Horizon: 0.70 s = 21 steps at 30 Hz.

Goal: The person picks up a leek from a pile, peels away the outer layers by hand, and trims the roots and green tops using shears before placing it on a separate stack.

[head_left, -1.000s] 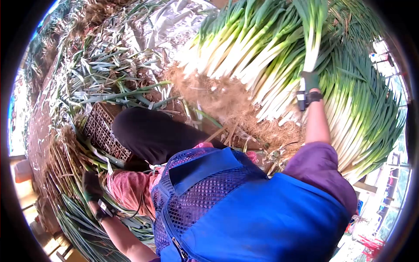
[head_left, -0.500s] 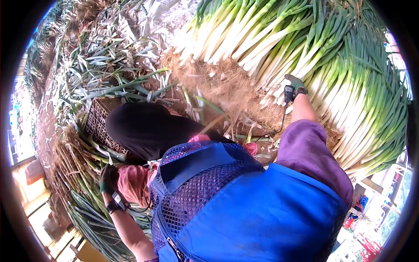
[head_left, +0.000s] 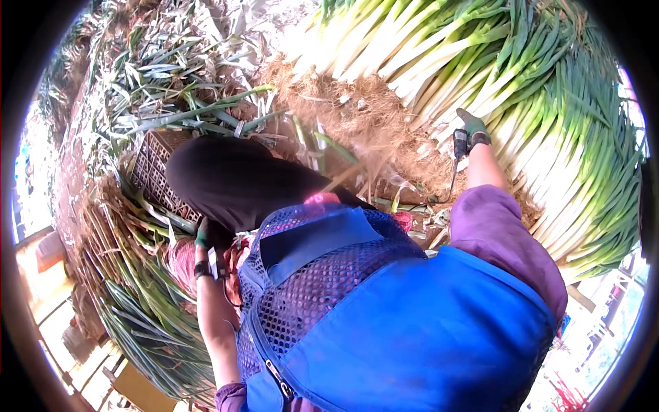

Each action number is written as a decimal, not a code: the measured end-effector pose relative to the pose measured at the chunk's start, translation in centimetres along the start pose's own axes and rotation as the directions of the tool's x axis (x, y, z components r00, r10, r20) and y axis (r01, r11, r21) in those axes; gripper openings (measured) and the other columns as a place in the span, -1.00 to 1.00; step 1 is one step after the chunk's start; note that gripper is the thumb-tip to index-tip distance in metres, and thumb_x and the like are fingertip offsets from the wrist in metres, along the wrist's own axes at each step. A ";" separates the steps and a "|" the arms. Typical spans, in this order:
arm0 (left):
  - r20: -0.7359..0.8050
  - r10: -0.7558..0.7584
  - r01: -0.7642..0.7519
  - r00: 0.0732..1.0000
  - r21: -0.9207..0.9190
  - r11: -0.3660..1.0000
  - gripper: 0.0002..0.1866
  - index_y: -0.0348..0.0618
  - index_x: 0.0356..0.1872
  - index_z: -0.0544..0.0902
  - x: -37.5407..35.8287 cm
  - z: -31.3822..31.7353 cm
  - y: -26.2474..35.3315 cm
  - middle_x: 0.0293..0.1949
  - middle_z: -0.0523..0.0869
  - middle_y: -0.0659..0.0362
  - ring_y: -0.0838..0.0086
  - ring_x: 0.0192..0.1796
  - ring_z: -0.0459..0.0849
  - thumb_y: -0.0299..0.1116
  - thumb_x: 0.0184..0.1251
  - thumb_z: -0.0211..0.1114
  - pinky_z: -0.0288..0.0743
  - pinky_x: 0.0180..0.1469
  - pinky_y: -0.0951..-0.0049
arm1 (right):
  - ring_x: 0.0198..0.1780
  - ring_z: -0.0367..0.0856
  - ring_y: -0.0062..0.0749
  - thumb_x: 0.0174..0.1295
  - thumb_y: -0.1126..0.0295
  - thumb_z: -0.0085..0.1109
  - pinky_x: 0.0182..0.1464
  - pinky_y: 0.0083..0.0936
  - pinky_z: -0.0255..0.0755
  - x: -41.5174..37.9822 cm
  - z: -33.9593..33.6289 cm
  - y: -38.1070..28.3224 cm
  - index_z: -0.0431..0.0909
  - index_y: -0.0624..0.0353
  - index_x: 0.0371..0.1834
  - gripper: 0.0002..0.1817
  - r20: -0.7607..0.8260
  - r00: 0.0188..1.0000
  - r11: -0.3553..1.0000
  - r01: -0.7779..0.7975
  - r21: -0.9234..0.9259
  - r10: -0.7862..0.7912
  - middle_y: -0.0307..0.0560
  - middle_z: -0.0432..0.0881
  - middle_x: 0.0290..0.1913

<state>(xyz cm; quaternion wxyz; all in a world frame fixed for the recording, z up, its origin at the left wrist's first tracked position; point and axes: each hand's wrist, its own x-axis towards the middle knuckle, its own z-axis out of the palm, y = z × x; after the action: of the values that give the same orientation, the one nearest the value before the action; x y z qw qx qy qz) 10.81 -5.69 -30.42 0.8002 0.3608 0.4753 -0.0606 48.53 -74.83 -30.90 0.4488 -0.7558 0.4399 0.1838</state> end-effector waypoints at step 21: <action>-0.020 0.707 -0.680 0.707 0.252 0.688 -0.73 -0.29 0.02 0.60 -14.8 5.5 3.7 -0.14 0.73 0.16 0.44 -0.07 0.71 -0.32 0.47 0.26 0.56 0.07 0.41 | -0.12 0.59 -0.59 0.32 0.36 0.35 -0.07 -0.59 0.51 -39.4 32.8 -9.7 0.39 0.22 0.33 -0.45 0.573 -0.267 0.194 0.762 0.618 -0.775 -0.22 0.62 -0.11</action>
<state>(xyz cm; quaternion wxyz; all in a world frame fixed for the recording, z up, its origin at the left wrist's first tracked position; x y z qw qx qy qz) 8.45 -10.09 -15.01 0.6883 0.6049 0.3387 0.2139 38.95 -25.49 -16.75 0.6044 -0.6455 -0.4279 0.1866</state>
